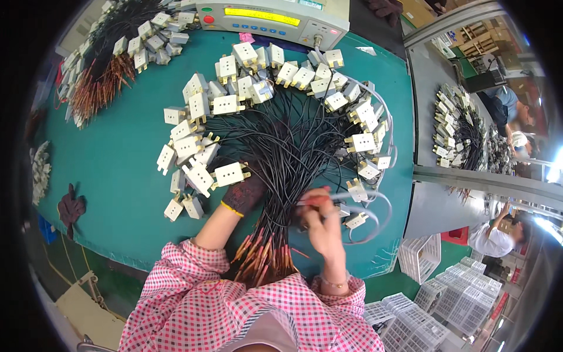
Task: Assembling and inspecting individual connectors on a large electrical wiring harness at a workstation.
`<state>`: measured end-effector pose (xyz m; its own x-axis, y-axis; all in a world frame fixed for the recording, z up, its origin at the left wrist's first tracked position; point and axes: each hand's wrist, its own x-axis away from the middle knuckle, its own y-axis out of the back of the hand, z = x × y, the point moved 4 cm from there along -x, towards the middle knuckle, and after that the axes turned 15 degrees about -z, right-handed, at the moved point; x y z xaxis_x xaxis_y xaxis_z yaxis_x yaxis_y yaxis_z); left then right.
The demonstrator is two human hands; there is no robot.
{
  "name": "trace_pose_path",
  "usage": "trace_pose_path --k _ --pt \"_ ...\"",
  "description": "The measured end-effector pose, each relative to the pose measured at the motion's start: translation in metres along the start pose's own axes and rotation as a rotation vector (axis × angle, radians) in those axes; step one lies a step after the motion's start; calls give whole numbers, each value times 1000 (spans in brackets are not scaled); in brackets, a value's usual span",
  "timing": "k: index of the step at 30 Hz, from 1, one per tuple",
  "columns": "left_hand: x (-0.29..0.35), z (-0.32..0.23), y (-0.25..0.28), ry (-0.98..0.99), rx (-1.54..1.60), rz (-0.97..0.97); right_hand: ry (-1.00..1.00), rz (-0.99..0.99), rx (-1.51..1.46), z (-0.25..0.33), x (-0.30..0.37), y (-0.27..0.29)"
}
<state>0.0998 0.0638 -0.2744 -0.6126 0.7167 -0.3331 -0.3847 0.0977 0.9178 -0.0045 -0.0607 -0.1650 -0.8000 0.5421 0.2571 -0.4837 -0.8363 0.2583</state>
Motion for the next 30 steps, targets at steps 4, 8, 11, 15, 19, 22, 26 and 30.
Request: trace_pose_path --k 4,8,11,15,19,22,26,30 --pt "40 12 83 527 836 -371 312 -72 -208 30 16 45" --pt "51 24 113 1193 1712 -432 720 29 351 17 17 38" --pt "45 38 91 1407 2562 -694 569 109 501 15 22 24" --pt "48 42 100 1067 2052 -540 623 166 501 21 15 30" --pt "67 34 111 1159 1946 -296 652 278 223 51 0 36" --pt "94 24 115 989 2158 -501 683 456 -109 111 -1 13" --pt "118 17 110 1147 2590 -380 659 962 -154 143 -21 -75" --pt "129 14 121 958 2288 -182 183 1241 -95 112 -34 -129"
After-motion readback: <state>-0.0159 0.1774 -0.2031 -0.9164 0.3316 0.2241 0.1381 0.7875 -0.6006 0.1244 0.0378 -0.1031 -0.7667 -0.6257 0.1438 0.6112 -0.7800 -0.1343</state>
